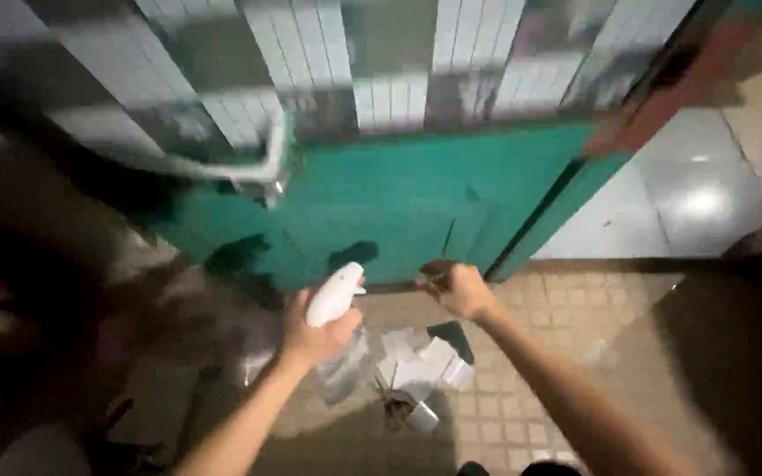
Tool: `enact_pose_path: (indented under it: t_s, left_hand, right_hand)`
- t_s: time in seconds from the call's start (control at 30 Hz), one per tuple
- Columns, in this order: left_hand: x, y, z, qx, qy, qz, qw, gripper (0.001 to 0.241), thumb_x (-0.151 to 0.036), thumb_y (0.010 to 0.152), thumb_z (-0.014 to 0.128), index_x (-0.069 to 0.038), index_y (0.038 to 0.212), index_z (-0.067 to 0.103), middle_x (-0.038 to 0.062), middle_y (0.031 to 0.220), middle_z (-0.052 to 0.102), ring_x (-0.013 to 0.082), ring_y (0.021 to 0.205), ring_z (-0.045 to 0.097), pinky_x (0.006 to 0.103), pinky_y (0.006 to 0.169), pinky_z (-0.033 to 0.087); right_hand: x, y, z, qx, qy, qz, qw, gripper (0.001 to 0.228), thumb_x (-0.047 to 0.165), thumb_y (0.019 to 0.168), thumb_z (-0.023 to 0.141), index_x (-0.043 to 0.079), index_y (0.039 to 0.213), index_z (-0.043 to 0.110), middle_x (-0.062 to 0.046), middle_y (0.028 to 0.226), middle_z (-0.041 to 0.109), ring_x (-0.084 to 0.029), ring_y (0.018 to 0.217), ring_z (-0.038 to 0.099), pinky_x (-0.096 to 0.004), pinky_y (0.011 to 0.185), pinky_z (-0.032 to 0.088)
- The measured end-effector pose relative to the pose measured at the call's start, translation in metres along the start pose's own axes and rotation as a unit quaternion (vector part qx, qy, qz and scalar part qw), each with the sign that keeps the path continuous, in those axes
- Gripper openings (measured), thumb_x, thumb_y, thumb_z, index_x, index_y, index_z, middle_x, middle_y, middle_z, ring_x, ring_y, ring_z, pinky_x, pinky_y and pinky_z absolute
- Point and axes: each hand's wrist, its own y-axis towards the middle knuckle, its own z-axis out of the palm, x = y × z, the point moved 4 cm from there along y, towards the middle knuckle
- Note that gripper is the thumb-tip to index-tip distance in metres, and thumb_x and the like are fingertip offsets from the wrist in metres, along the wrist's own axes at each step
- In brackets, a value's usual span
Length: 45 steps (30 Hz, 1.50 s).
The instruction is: Applying decorative film squares to a glass door using a spray bottle and a smoothing tool
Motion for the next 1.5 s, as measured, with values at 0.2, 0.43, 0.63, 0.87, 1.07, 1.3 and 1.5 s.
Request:
enact_pose_path:
  t_s: [0.2, 0.43, 0.63, 0.87, 1.07, 1.3, 1.5]
  left_hand:
    - [0.187, -0.070, 0.032, 0.070, -0.022, -0.035, 0.997, 0.036, -0.009, 0.059, 0.073, -0.015, 0.093, 0.084, 0.008, 0.080, 0.079, 0.0186, 0.073, 0.072, 0.0357, 0.070, 0.057]
    - [0.300, -0.148, 0.051, 0.099, -0.001, -0.125, 0.987, 0.031, -0.012, 0.069, 0.068, -0.014, 0.098, 0.081, -0.003, 0.081, 0.079, 0.0099, 0.068, 0.071, 0.0259, 0.071, 0.055]
    - [0.365, -0.197, 0.070, 0.113, -0.050, -0.101, 0.987, 0.035, -0.007, 0.070, 0.072, -0.013, 0.104, 0.081, -0.001, 0.101, 0.082, 0.0099, 0.076, 0.074, 0.0259, 0.076, 0.060]
    - [0.336, -0.175, 0.093, 0.265, -0.053, -0.296, 0.916, 0.039, -0.009, 0.075, 0.071, -0.020, 0.112, 0.079, 0.001, 0.080, 0.072, 0.0152, 0.068, 0.066, 0.0265, 0.069, 0.050]
    - [0.310, -0.162, 0.147, 0.308, -0.192, -0.093, 0.927, 0.050, -0.010, 0.072, 0.066, -0.010, 0.121, 0.070, 0.001, 0.152, 0.042, 0.0203, 0.123, 0.061, 0.0359, 0.103, 0.049]
    - [0.326, -0.170, 0.188, 0.224, -0.197, -0.091, 0.950, 0.052, -0.007, 0.061, 0.083, -0.008, 0.113, 0.078, 0.010, 0.090, 0.079, 0.0138, 0.077, 0.065, 0.0336, 0.066, 0.052]
    - [0.279, -0.165, 0.160, 0.159, -0.088, -0.100, 0.978, 0.035, -0.013, 0.061, 0.077, -0.015, 0.096, 0.076, 0.004, 0.074, 0.066, 0.0138, 0.068, 0.059, 0.0319, 0.061, 0.046]
  right_hand:
    - [-0.318, 0.041, 0.178, 0.056, -0.208, 0.101, 0.971, 0.067, 0.050, 0.079, 0.081, 0.015, 0.134, 0.064, -0.014, 0.122, 0.074, -0.035, 0.120, 0.069, -0.048, 0.096, 0.058]
    - [-0.582, 0.012, 0.372, -0.008, -0.191, 0.326, 0.926, 0.107, 0.068, 0.051, 0.098, 0.019, 0.131, 0.048, -0.014, 0.127, 0.054, -0.034, 0.115, 0.063, -0.046, 0.092, 0.058]
    - [-0.556, 0.002, 0.390, -0.071, -0.062, 0.416, 0.905, 0.062, 0.025, 0.083, 0.086, 0.013, 0.134, 0.054, -0.010, 0.130, 0.065, -0.026, 0.121, 0.066, -0.037, 0.100, 0.056]
    - [-0.540, 0.039, 0.356, -0.034, -0.033, 0.268, 0.962, 0.026, 0.038, 0.083, 0.074, 0.019, 0.067, 0.068, 0.004, 0.070, 0.068, -0.008, 0.065, 0.063, -0.029, 0.060, 0.050]
    - [-0.300, 0.038, 0.224, 0.050, 0.233, 0.062, 0.969, 0.019, 0.011, 0.080, 0.084, -0.006, 0.086, 0.076, -0.018, 0.068, 0.078, -0.020, 0.056, 0.074, -0.029, 0.054, 0.061]
    - [-0.198, 0.034, 0.202, 0.043, 0.257, -0.125, 0.957, 0.006, 0.001, 0.079, 0.079, 0.002, 0.084, 0.082, -0.008, 0.065, 0.074, -0.013, 0.063, 0.067, -0.032, 0.070, 0.060]
    - [-0.404, 0.079, 0.309, 0.014, 0.022, 0.029, 0.999, 0.060, 0.034, 0.086, 0.080, 0.001, 0.133, 0.063, -0.019, 0.132, 0.068, -0.033, 0.131, 0.060, -0.052, 0.114, 0.040]
